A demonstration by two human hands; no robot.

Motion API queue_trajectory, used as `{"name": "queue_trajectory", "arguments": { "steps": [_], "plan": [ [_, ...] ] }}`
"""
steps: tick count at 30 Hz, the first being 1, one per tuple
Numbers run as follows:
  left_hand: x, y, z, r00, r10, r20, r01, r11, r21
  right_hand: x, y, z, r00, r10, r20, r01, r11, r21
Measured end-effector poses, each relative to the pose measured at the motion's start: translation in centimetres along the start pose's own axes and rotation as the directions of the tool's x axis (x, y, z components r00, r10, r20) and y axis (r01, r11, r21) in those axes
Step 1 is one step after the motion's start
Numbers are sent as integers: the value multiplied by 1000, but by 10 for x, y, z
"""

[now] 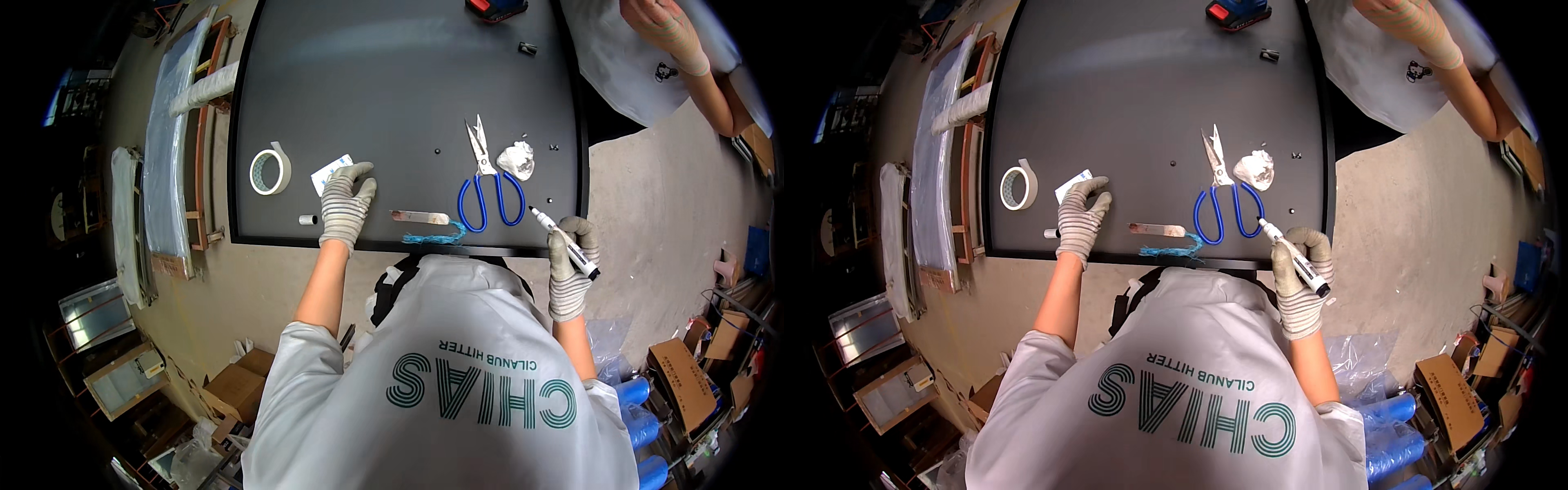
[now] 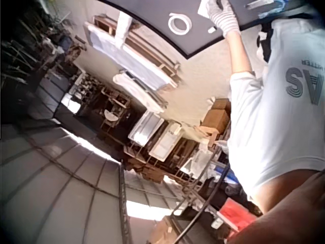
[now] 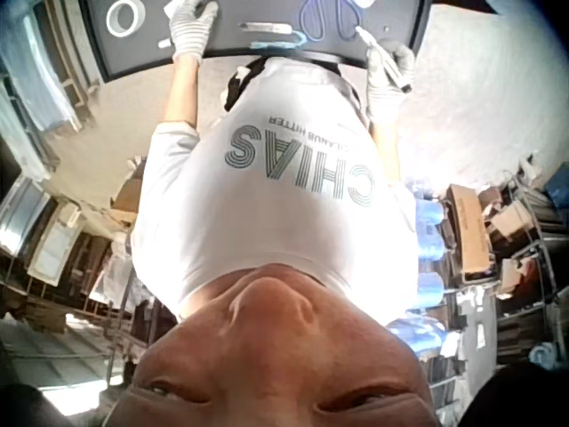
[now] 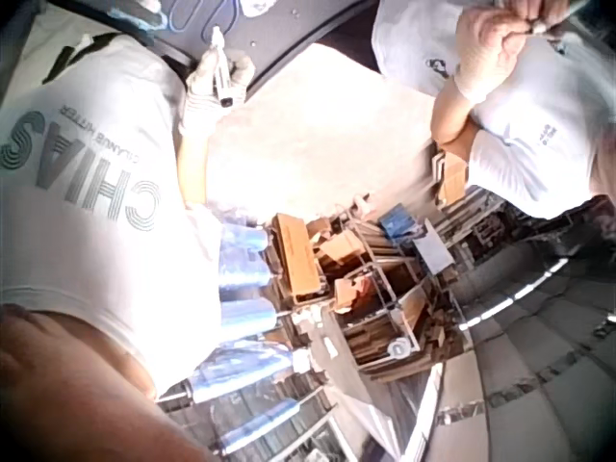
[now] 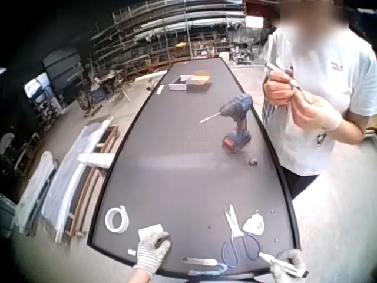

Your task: The person marks a small metal part with a marker, then uses a power drill to fasten a long metal strip to the edge of a large dark panel. They handle screws, a drill, and the panel while working at a table in a workshop.

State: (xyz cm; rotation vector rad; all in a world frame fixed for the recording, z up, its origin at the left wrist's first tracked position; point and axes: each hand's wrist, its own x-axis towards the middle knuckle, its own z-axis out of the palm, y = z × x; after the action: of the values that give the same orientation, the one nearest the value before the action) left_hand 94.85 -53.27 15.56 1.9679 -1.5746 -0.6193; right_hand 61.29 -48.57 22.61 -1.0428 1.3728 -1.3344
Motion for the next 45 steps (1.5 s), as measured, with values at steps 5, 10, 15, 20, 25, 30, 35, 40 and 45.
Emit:
{"name": "queue_trajectory", "arguments": {
  "steps": [5, 10, 15, 20, 25, 30, 35, 40, 45],
  "plan": [
    [-14, -43, -49, 990, 132, -58, -121, 980, 160, -29, -5, 52, 999, 42, -3, -42, 996, -73],
    [-17, -85, -113, 982, 54, 183, -119, 924, 362, -46, -11, 93, 995, 31, 98, -26, 998, -52],
    [-17, -108, -111, 916, 15, 402, -116, 967, 229, -49, -18, 122, 936, 134, 325, -87, 984, -156],
    [-32, -70, -90, 957, 31, 290, 180, 717, -673, -45, -48, 168, 869, 130, 477, -101, 991, -85],
    [-34, -35, -87, 955, 195, 226, -5, 768, -641, -31, -71, 199, 833, -88, 547, 280, 919, -279],
    [-27, -15, -82, 887, 441, 135, -341, 823, -454, -26, -44, 196, 855, 26, 517, 186, 916, -354],
    [-34, -7, -75, 837, 505, 210, -381, 814, -438, -21, -42, 175, 820, 349, 454, -301, 937, -176],
    [-40, -32, -72, 740, 357, 570, -14, 856, -517, -20, -41, 148, 766, -33, 642, 435, 762, -480],
    [-38, -17, -68, 662, 239, 710, 372, 717, -589, -27, -43, 165, 618, -80, 782, 677, 560, -478]
  ]
}}
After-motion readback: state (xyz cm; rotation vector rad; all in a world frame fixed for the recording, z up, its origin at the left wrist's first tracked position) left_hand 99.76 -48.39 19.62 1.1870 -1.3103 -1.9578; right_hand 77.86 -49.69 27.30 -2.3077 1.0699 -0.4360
